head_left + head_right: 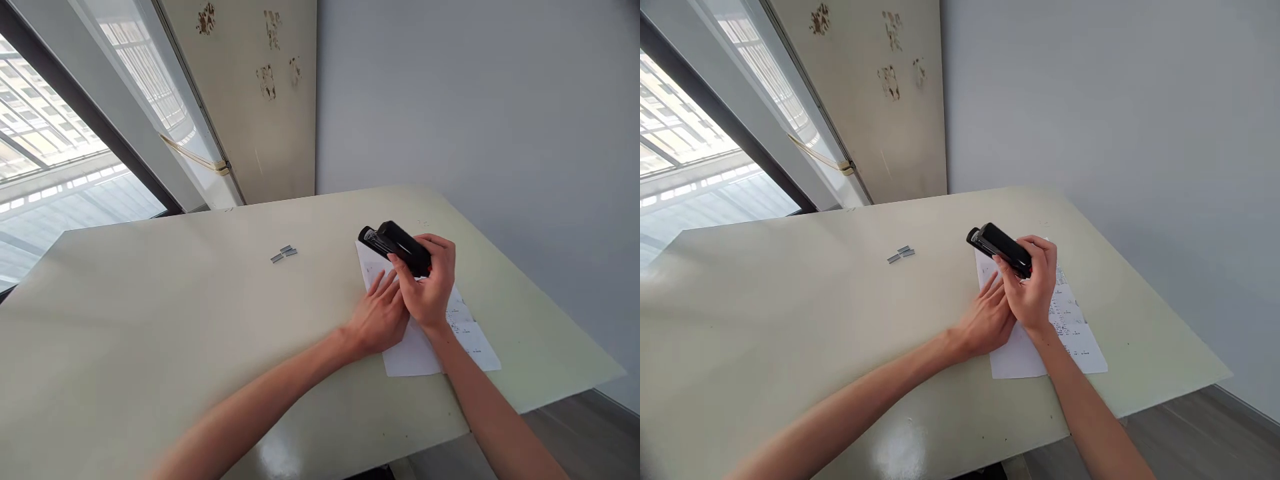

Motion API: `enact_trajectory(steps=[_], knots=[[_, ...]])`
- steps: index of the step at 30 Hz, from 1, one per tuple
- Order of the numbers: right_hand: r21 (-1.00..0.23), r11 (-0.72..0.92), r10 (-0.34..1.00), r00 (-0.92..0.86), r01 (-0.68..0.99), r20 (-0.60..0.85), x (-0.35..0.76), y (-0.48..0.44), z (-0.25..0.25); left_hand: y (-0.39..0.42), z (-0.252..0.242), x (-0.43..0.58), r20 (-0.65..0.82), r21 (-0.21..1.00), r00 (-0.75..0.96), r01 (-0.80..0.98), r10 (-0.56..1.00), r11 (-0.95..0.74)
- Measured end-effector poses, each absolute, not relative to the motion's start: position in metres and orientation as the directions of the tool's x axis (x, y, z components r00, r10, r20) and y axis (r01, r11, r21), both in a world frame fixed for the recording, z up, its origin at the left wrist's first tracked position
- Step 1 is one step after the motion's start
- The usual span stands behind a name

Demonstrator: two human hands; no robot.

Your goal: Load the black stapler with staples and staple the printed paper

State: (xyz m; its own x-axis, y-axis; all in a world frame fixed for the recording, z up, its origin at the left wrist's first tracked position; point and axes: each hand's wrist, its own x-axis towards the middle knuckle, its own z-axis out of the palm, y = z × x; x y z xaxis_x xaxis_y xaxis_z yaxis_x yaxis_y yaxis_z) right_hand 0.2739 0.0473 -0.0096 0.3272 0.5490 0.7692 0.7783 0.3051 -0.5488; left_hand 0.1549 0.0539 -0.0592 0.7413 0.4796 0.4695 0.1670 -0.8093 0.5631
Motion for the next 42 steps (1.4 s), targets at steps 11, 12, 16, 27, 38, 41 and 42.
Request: enact_trajectory(steps=[11, 12, 16, 27, 38, 41, 42], knots=[[-0.789, 0.326, 0.922, 0.009, 0.521, 0.387, 0.239, 0.045, -0.026, 0.069, -0.023, -0.036, 0.135, 0.927, 0.407, 0.270, 0.904, -0.260], [-0.795, 0.331, 0.932, -0.046, 0.508, 0.359, 0.233, 0.045, -0.026, 0.073, -0.022, -0.046, 0.116, 0.946, 0.346, 0.245, 0.931, -0.210], [-0.822, 0.334, 0.940, -0.224, 0.461, 0.256, 0.202, 0.049, -0.028, 0.083, -0.017, -0.073, 0.078, 0.980, 0.199, 0.166, 0.977, -0.112], [-0.892, 0.281, 0.937, -0.304, 0.353, 0.175, 0.162, 0.060, -0.035, 0.088, -0.019, -0.092, 0.024, 0.990, 0.113, 0.133, 0.993, -0.039], [-0.961, 0.095, 0.994, -0.073, 0.259, 0.079, 0.160, 0.059, -0.042, 0.087, -0.022, -0.089, 0.019, 0.992, 0.071, 0.122, 0.997, -0.028], [-0.954, 0.110, 0.992, -0.088, 0.278, 0.089, 0.159, 0.059, -0.042, 0.090, -0.023, -0.089, 0.052, 0.995, -0.023, 0.088, 0.998, -0.050], [-0.951, 0.117, 0.991, -0.091, 0.286, 0.094, 0.160, 0.058, -0.042, 0.092, -0.024, -0.091, 0.063, 0.995, -0.057, 0.083, 0.996, -0.058]])
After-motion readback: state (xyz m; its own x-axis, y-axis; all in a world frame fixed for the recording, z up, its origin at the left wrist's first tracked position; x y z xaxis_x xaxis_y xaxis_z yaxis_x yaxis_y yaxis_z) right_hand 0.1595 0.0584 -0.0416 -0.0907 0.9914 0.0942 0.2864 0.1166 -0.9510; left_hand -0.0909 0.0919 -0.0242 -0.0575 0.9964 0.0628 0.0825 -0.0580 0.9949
